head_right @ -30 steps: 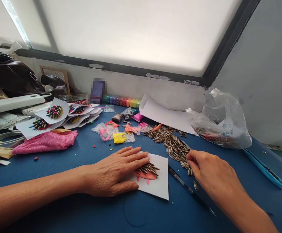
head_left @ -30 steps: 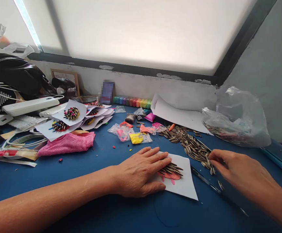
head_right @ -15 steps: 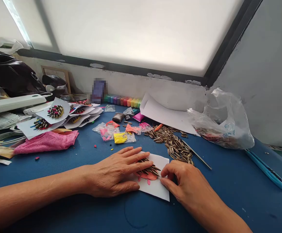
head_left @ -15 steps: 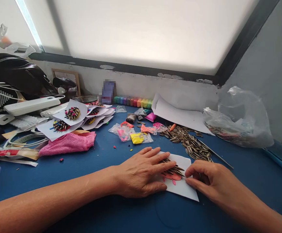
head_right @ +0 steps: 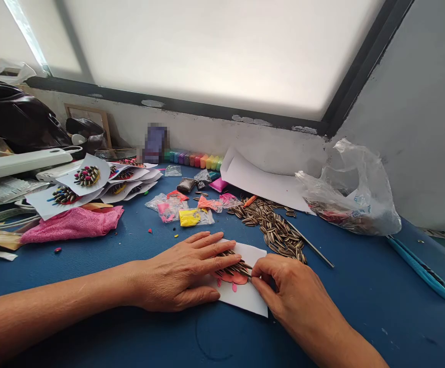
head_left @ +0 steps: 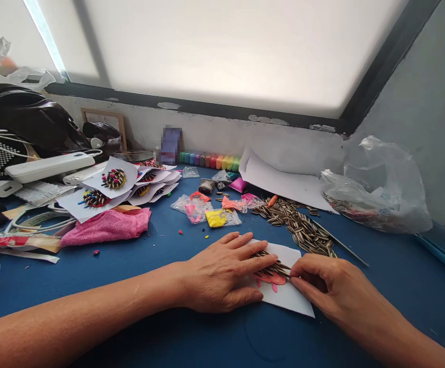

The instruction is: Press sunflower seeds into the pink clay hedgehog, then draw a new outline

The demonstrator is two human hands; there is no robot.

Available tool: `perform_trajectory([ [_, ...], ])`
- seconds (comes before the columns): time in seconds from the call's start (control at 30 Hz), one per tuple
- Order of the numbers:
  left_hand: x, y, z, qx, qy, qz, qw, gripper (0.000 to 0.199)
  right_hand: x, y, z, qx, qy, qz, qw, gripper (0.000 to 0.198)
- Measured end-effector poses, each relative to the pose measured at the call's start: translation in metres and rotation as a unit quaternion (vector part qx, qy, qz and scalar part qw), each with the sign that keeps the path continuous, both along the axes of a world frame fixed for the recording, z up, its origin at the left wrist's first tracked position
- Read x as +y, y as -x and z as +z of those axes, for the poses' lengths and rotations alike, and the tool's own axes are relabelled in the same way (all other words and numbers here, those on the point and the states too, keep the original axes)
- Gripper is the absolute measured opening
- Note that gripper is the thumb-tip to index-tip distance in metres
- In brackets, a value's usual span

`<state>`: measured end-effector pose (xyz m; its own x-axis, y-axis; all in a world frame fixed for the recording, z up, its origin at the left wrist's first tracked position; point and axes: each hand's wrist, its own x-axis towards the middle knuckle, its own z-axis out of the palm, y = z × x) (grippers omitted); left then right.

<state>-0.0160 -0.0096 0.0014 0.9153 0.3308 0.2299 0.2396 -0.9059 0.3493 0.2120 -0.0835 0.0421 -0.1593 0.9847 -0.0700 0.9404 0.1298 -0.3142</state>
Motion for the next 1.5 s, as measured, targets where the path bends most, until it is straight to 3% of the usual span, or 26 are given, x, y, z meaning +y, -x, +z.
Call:
perform_trajectory([
  [0.33,0.000,0.000,0.000,0.007,0.004,0.002,1.000,0.060,-0.003,0.000,-0.002,-0.030,0.000,-0.004,1.000,0.024],
  [0.97,0.000,0.000,-0.001,-0.005,0.003,0.000,1.000,0.060,-0.002,-0.003,-0.004,-0.027,-0.062,0.009,0.998,0.026],
  [1.2,0.000,0.000,0.002,-0.006,0.005,-0.006,1.000,0.058,-0.002,-0.006,0.004,-0.019,-0.055,-0.036,0.998,0.026],
  [1.33,-0.001,0.000,0.003,0.003,0.010,-0.002,1.000,0.060,0.002,-0.027,0.011,-0.028,-0.087,-0.086,0.992,0.029],
  [1.4,-0.002,0.000,0.002,0.006,0.016,0.010,1.000,0.065,0.006,-0.042,0.017,-0.075,-0.111,-0.149,0.980,0.027],
  [1.5,-0.002,0.000,0.000,0.006,0.026,0.026,0.999,0.072,0.011,-0.058,0.024,-0.167,-0.074,-0.211,0.960,0.023],
])
